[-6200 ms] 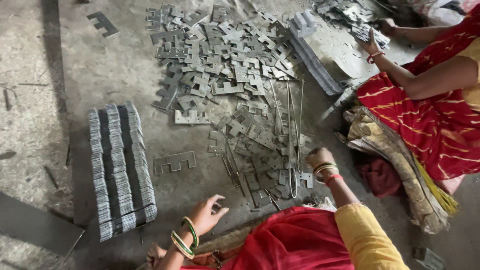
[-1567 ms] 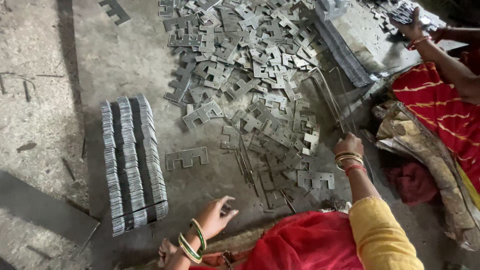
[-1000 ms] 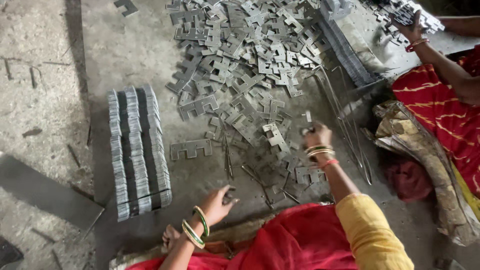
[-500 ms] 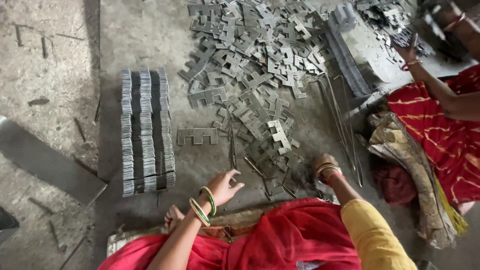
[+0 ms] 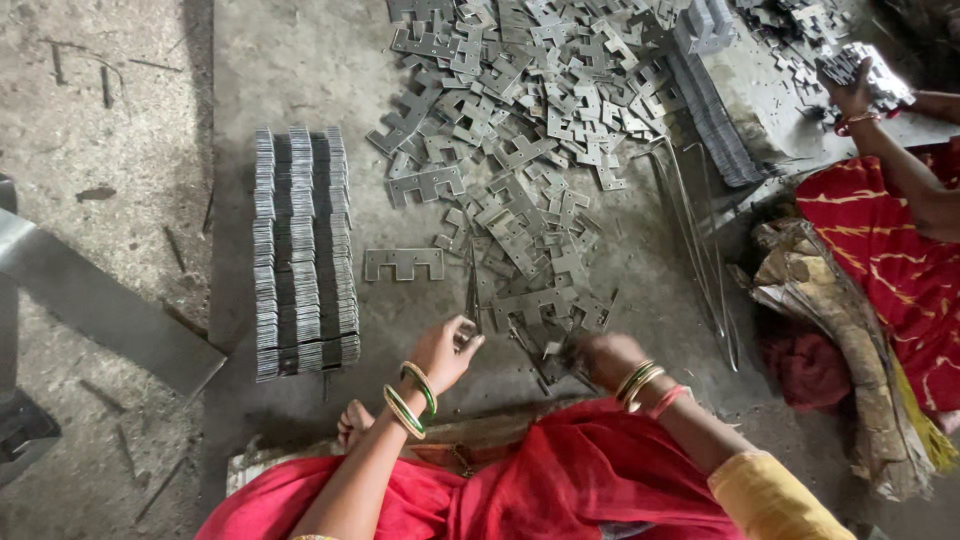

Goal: The person sits on the floor and repeatedly picks up small metal brackets from a scattered pile, aligns them, and stacks them into neat columns. The person occasionally uses a metal rod to move pieces aside and continues stacking until the columns grow taller.

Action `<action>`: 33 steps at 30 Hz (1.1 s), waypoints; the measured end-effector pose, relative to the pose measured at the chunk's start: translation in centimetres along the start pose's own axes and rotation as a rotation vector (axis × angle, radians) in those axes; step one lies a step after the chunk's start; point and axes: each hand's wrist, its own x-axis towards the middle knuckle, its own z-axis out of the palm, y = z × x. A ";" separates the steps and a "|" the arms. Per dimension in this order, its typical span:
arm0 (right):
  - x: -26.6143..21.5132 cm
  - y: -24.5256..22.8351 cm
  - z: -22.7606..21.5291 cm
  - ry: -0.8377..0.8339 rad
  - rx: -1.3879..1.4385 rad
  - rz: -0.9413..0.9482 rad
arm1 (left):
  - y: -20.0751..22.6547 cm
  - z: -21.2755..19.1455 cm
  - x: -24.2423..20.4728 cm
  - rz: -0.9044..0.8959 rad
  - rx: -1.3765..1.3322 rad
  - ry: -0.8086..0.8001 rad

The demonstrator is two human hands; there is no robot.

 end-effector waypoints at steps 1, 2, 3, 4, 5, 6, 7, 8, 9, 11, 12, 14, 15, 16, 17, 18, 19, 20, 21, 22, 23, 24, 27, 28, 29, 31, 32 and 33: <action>0.3 -0.8 1.4 0.022 -0.090 -0.207 | -0.1 0.1 0.1 -0.007 -0.007 0.015; 0.3 -0.9 2.4 0.022 -0.099 -0.220 | -0.2 0.1 0.1 0.028 -0.029 0.022; 0.6 -1.0 3.2 0.022 -0.110 -0.236 | -0.3 0.2 0.1 0.062 -0.051 0.031; 1.1 -0.8 3.5 0.022 -0.122 -0.251 | -0.4 0.2 0.2 0.097 -0.073 0.041; 1.7 -0.4 3.4 0.064 -0.122 -0.202 | -0.6 0.2 0.2 0.085 -0.056 0.048; 2.3 0.0 2.8 0.107 -0.122 -0.152 | -0.7 0.2 0.2 0.074 -0.039 0.056; 2.6 0.5 2.0 0.147 -0.121 -0.098 | -0.8 0.4 0.2 0.064 -0.023 0.058; 2.6 0.9 1.1 0.260 -0.114 -0.146 | -0.8 0.5 0.2 0.049 -0.040 0.041; 2.5 1.1 0.0 0.375 -0.105 -0.190 | -0.8 0.6 0.3 0.038 -0.056 0.022; 2.3 0.5 -2.1 0.366 -0.109 -0.104 | -0.6 0.6 0.6 0.029 -0.120 -0.018; 2.0 0.0 -3.1 0.241 -0.119 0.026 | -0.5 0.5 0.9 0.033 -0.168 -0.039; 1.6 -0.9 -4.7 0.120 -0.004 0.188 | -0.4 0.2 0.8 -0.045 -0.332 -0.096; 1.6 -1.2 -5.3 0.127 0.123 0.226 | -0.3 0.0 0.7 -0.121 -0.448 -0.135; 1.7 -1.5 -5.7 0.133 0.251 0.264 | -0.1 -0.2 0.8 -0.197 -0.563 -0.174; 2.1 -1.6 -6.0 0.171 0.418 0.094 | 0.0 -0.3 0.9 -0.239 -0.653 -0.186; 2.9 -1.8 -6.2 0.209 0.583 -0.078 | 0.1 -0.6 1.0 -0.282 -0.742 -0.197; 3.7 -1.8 -6.1 0.246 0.746 -0.256 | 0.2 -0.9 1.2 -0.323 -0.831 -0.206; 4.9 -2.2 -5.8 0.193 0.647 -0.147 | 0.2 -1.1 1.5 -0.351 -0.872 -0.177; 6.5 -3.0 -5.1 0.135 0.547 -0.038 | 0.0 -1.2 1.5 -0.381 -0.915 -0.146; 7.6 -3.5 -4.3 0.076 0.444 0.069 | -0.2 -1.2 1.3 -0.412 -0.958 -0.116; 8.5 -3.9 -3.7 0.204 0.252 -0.021 | -0.2 -1.2 1.5 -0.459 -0.914 -0.061; 9.6 -4.6 -2.9 0.328 0.058 -0.112 | -0.2 -1.1 1.5 -0.506 -0.869 -0.007; 10.5 -5.3 -1.5 0.572 -0.248 -0.275 | -0.4 -0.8 1.4 -0.424 -0.964 0.030; 10.5 -5.5 -1.3 0.632 -0.302 -0.311 | -0.5 -0.9 1.4 -0.359 -1.033 0.022; 10.3 -5.4 -1.4 0.558 -0.328 -0.246 | -0.5 -1.0 1.4 -0.354 -1.065 0.010; 9.1 -4.7 -1.7 0.406 -0.379 -0.110 | -0.5 -1.0 1.3 -0.347 -1.128 -0.020; 8.5 -4.5 -1.8 0.326 -0.277 -0.035 | -0.5 -0.9 1.1 -0.369 -1.132 -0.005; 8.0 -4.1 -2.5 0.249 -0.177 0.041 | -0.2 -1.1 1.4 -0.386 -1.137 0.007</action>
